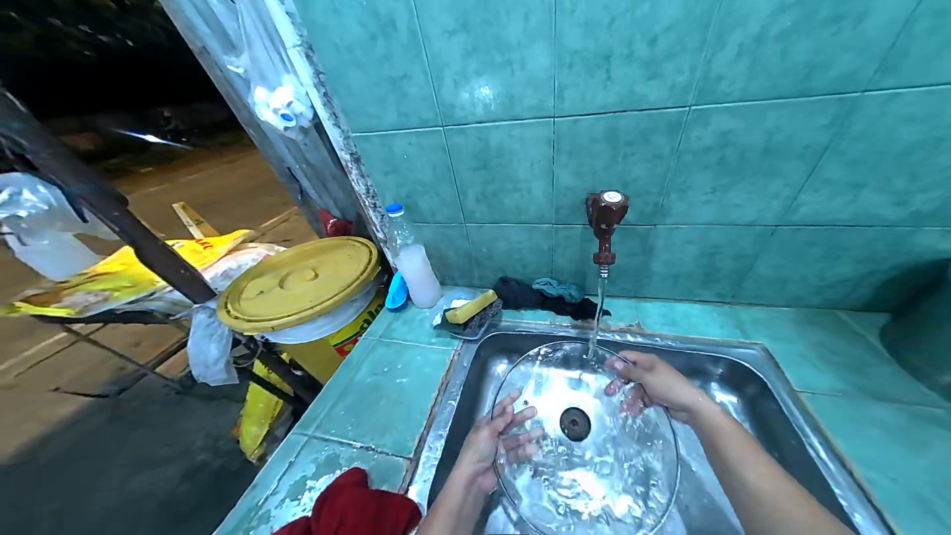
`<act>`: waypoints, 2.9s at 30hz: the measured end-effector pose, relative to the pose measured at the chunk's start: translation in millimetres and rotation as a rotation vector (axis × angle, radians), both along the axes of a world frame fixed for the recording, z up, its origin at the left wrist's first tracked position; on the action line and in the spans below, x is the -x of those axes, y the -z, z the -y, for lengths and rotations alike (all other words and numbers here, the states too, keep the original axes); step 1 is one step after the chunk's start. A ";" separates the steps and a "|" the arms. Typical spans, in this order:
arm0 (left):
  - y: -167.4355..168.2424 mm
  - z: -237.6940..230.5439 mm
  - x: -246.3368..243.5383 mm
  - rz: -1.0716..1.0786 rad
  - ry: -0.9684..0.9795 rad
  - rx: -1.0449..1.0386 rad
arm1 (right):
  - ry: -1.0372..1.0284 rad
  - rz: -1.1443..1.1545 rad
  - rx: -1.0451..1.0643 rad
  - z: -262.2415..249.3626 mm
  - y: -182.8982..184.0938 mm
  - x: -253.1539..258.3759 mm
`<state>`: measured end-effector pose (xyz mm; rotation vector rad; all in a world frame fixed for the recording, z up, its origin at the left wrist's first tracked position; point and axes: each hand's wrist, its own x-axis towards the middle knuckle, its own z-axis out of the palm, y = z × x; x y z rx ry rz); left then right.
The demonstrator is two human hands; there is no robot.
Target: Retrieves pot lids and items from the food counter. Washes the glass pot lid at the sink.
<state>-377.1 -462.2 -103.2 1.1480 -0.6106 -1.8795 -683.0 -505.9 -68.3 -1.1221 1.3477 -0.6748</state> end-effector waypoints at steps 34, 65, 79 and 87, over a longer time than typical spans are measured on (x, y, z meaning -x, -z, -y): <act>-55.7 52.9 45.0 0.523 -0.070 0.378 | 0.824 0.412 0.117 -54.4 52.8 -17.6; -67.0 97.6 158.3 0.292 0.237 0.268 | 0.740 0.631 0.039 -62.2 21.3 -45.6; -43.4 95.4 156.0 1.042 0.540 1.029 | 0.824 0.671 0.024 -60.6 27.9 -39.8; -21.2 69.3 155.5 1.337 0.780 1.074 | 0.883 0.611 0.029 -63.7 16.7 -45.8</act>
